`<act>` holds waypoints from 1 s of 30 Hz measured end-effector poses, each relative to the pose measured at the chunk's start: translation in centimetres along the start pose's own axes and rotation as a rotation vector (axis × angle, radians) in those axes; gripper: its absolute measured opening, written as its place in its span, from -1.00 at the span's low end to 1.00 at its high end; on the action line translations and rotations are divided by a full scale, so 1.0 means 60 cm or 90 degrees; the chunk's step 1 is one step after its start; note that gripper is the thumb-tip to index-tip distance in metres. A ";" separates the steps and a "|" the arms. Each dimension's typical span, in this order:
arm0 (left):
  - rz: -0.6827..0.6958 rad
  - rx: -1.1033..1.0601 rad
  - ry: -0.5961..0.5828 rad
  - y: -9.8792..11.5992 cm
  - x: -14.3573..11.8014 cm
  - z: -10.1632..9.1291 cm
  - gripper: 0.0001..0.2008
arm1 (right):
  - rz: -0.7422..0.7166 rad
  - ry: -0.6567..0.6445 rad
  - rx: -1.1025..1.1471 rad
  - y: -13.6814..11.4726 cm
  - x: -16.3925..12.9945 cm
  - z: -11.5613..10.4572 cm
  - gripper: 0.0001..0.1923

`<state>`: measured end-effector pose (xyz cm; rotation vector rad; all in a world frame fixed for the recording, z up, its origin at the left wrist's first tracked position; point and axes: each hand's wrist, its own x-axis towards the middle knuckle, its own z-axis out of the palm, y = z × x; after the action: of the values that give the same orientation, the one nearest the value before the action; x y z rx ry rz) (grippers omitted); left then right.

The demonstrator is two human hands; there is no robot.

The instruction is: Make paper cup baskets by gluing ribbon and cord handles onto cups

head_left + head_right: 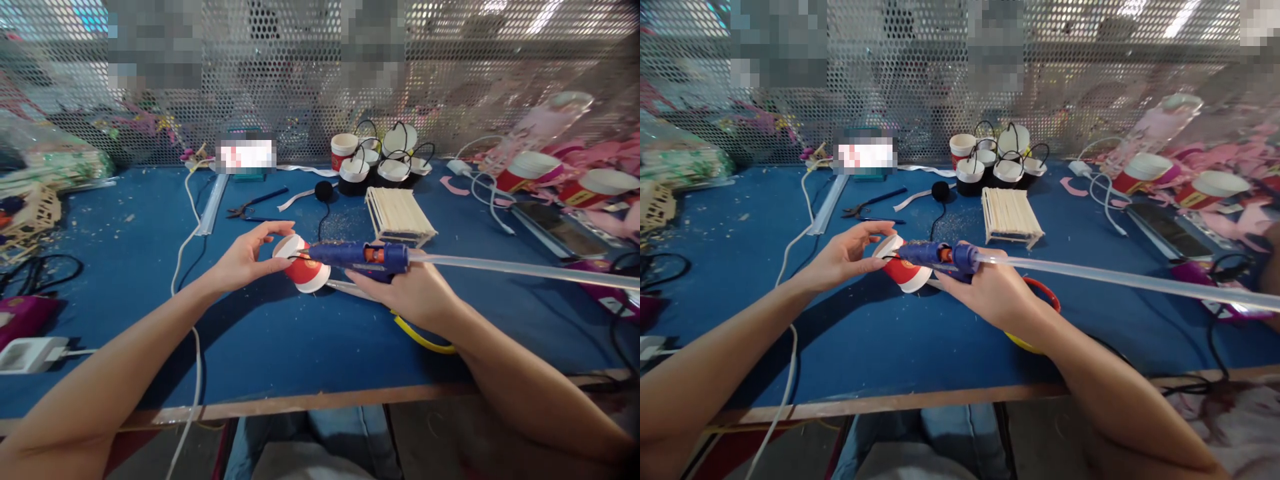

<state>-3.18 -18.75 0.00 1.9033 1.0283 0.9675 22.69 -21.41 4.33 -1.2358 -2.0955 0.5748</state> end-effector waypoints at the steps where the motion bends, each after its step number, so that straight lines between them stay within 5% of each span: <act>1: 0.002 0.009 0.001 0.001 0.000 0.000 -0.45 | 0.004 0.003 -0.001 0.001 -0.001 0.002 -0.90; 30: 0.032 0.015 -0.018 -0.004 0.002 -0.005 -0.43 | 0.031 0.007 -0.026 0.016 0.007 0.002 -0.88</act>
<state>-3.47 -18.50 -0.06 1.9654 0.9836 0.9591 23.05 -20.57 3.77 -1.3138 -2.0821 0.5480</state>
